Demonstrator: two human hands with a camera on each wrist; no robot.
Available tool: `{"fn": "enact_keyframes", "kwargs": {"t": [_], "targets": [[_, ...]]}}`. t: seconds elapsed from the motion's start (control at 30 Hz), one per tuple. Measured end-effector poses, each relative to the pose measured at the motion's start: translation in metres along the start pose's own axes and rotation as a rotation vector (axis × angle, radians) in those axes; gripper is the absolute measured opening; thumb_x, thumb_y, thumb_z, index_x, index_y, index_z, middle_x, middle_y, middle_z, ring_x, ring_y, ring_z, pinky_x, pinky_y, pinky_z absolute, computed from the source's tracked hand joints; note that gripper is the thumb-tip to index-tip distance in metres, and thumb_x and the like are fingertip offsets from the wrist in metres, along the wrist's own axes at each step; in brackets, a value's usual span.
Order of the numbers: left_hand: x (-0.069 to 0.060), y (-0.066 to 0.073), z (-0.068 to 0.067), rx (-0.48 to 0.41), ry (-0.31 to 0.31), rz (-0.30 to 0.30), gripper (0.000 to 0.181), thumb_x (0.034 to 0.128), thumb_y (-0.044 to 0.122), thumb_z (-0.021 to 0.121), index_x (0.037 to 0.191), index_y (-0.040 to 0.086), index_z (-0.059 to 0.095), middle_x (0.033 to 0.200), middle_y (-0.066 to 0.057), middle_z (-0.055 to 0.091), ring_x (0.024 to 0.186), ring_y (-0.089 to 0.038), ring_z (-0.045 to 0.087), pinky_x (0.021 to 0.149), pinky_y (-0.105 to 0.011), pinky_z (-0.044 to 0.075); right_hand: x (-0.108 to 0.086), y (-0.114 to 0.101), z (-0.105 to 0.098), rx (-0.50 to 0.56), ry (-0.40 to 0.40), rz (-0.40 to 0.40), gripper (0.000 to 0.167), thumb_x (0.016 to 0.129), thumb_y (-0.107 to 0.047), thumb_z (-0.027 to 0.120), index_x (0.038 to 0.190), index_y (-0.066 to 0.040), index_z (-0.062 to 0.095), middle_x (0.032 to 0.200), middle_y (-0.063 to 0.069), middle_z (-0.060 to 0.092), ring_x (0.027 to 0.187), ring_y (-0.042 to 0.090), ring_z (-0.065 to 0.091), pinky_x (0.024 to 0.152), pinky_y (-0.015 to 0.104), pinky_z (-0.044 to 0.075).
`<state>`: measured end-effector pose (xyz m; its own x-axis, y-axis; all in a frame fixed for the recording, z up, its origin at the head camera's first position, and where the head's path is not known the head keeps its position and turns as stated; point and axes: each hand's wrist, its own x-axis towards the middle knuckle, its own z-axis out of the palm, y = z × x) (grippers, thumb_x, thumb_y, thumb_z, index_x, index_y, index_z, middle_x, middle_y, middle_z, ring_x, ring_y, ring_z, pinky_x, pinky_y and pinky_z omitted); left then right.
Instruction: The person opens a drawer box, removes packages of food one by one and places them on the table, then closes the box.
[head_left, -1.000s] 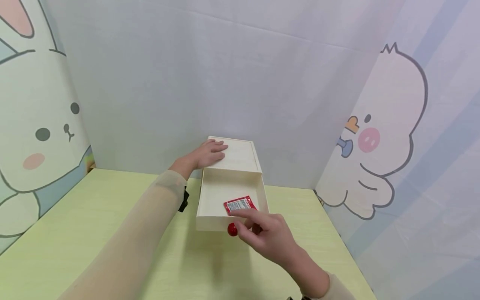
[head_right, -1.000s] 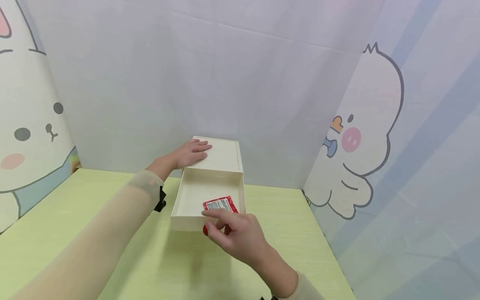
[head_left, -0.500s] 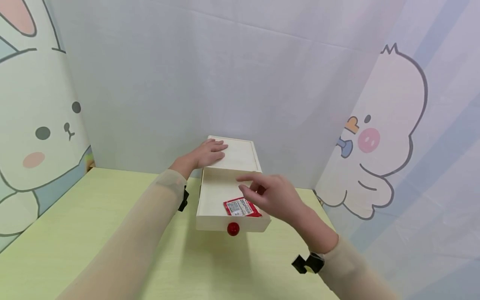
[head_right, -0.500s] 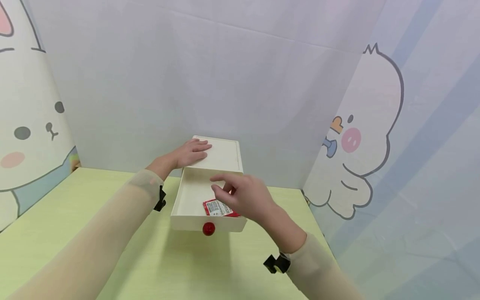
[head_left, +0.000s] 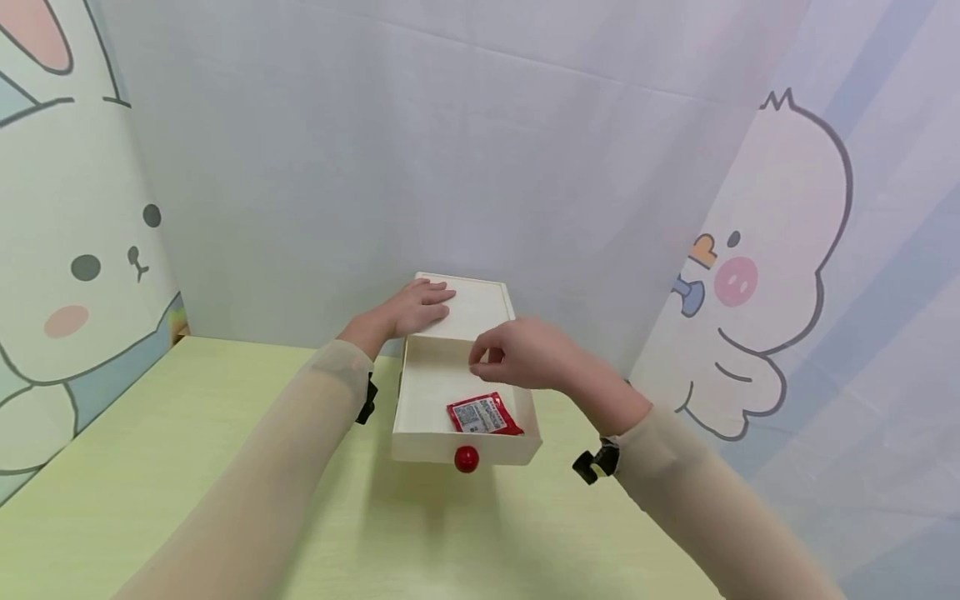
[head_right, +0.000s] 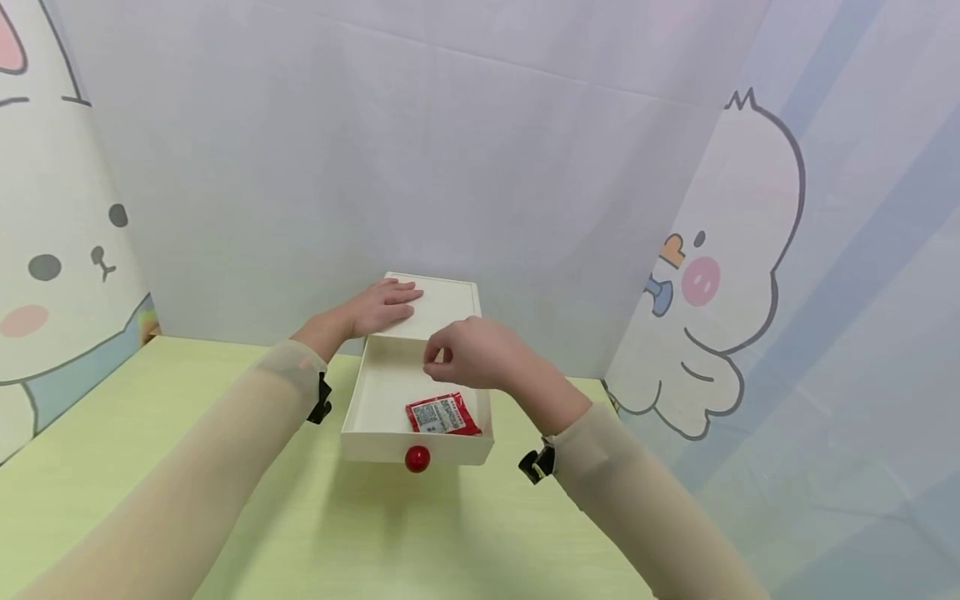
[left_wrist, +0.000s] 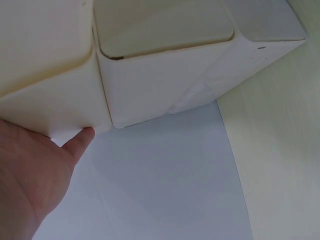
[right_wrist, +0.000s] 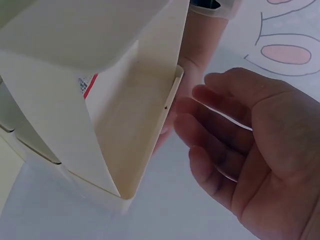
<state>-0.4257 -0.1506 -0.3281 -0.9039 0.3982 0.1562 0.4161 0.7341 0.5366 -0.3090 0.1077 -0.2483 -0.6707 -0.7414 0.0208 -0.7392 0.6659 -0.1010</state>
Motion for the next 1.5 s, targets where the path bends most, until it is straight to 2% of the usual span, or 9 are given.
{"fn": "enact_keyframes", "kwargs": {"t": [0.13, 0.23, 0.33, 0.43, 0.63, 0.87, 1.17, 1.33, 1.5], "targets": [[0.001, 0.001, 0.001, -0.012, 0.001, -0.009, 0.060, 0.1163, 0.038, 0.040, 0.172, 0.015, 0.038, 0.184, -0.012, 0.024, 0.173, -0.041, 0.006, 0.138, -0.066, 0.008, 0.011, 0.003, -0.003, 0.010, -0.169, 0.020, 0.011, 0.104, -0.025, 0.074, 0.104, -0.020, 0.084, 0.091, -0.007, 0.076, 0.080, 0.008, 0.066, 0.076, 0.027, 0.058], [0.001, 0.001, 0.001, -0.015, 0.005, -0.009, 0.061, 0.1161, 0.038, 0.039, 0.172, 0.015, 0.037, 0.184, -0.012, 0.024, 0.173, -0.042, 0.005, 0.138, -0.067, 0.008, 0.018, 0.004, -0.002, 0.021, -0.280, 0.078, 0.007, 0.102, -0.025, 0.077, 0.101, -0.021, 0.083, 0.093, -0.005, 0.075, 0.083, 0.012, 0.067, 0.077, 0.029, 0.058], [0.000, 0.001, 0.000, -0.018, 0.006, 0.000, 0.061, 0.1161, 0.037, 0.039, 0.172, 0.014, 0.037, 0.184, -0.013, 0.024, 0.173, -0.042, 0.005, 0.138, -0.067, 0.007, 0.024, 0.005, 0.003, 0.017, -0.362, 0.132, 0.007, 0.100, -0.026, 0.082, 0.104, -0.020, 0.082, 0.098, -0.004, 0.075, 0.089, 0.014, 0.067, 0.083, 0.031, 0.059], [0.000, 0.001, 0.000, -0.014, 0.004, 0.013, 0.061, 0.1162, 0.036, 0.040, 0.172, 0.013, 0.037, 0.184, -0.014, 0.024, 0.172, -0.043, 0.005, 0.138, -0.067, 0.007, 0.029, 0.005, 0.009, -0.002, -0.406, 0.169, 0.018, 0.097, -0.026, 0.085, 0.112, -0.017, 0.080, 0.104, -0.001, 0.074, 0.096, 0.017, 0.067, 0.089, 0.034, 0.060], [0.000, 0.001, 0.001, -0.005, 0.005, 0.028, 0.060, 0.1163, 0.035, 0.039, 0.172, 0.012, 0.037, 0.183, -0.015, 0.024, 0.172, -0.044, 0.006, 0.138, -0.066, 0.006, 0.032, 0.004, 0.021, -0.036, -0.436, 0.220, 0.038, 0.091, -0.033, 0.091, 0.119, -0.017, 0.072, 0.114, 0.002, 0.068, 0.105, 0.020, 0.063, 0.095, 0.038, 0.059], [0.000, 0.000, 0.001, -0.011, 0.000, 0.032, 0.060, 0.1162, 0.035, 0.038, 0.172, 0.012, 0.037, 0.183, -0.014, 0.024, 0.172, -0.044, 0.005, 0.138, -0.066, 0.005, 0.035, 0.004, 0.035, -0.094, -0.437, 0.197, 0.055, 0.083, -0.044, 0.096, 0.121, -0.017, 0.067, 0.110, 0.000, 0.067, 0.104, 0.018, 0.062, 0.091, 0.034, 0.058], [-0.001, -0.001, 0.001, -0.010, 0.002, 0.032, 0.060, 0.1158, 0.035, 0.039, 0.171, 0.012, 0.038, 0.183, -0.015, 0.025, 0.172, -0.043, 0.006, 0.138, -0.065, 0.007, 0.036, 0.004, 0.043, -0.136, -0.410, 0.221, 0.048, 0.083, -0.040, 0.098, 0.109, -0.018, 0.064, 0.097, -0.001, 0.066, 0.093, 0.017, 0.061, 0.081, 0.030, 0.054], [-0.002, 0.000, 0.001, -0.012, 0.010, 0.030, 0.059, 0.1152, 0.034, 0.041, 0.170, 0.012, 0.041, 0.182, -0.015, 0.028, 0.172, -0.043, 0.009, 0.139, -0.064, 0.009, 0.034, 0.008, 0.043, -0.120, -0.373, 0.221, 0.035, 0.083, -0.038, 0.098, 0.101, -0.018, 0.076, 0.093, -0.005, 0.071, 0.086, 0.014, 0.066, 0.082, 0.028, 0.060], [-0.002, 0.001, 0.001, -0.022, 0.019, 0.026, 0.060, 0.1147, 0.034, 0.041, 0.170, 0.011, 0.042, 0.182, -0.015, 0.028, 0.172, -0.043, 0.009, 0.139, -0.064, 0.009, 0.031, 0.013, 0.038, -0.072, -0.329, 0.172, 0.025, 0.086, -0.035, 0.096, 0.097, -0.019, 0.080, 0.092, -0.005, 0.075, 0.083, 0.015, 0.069, 0.085, 0.029, 0.063]]}}
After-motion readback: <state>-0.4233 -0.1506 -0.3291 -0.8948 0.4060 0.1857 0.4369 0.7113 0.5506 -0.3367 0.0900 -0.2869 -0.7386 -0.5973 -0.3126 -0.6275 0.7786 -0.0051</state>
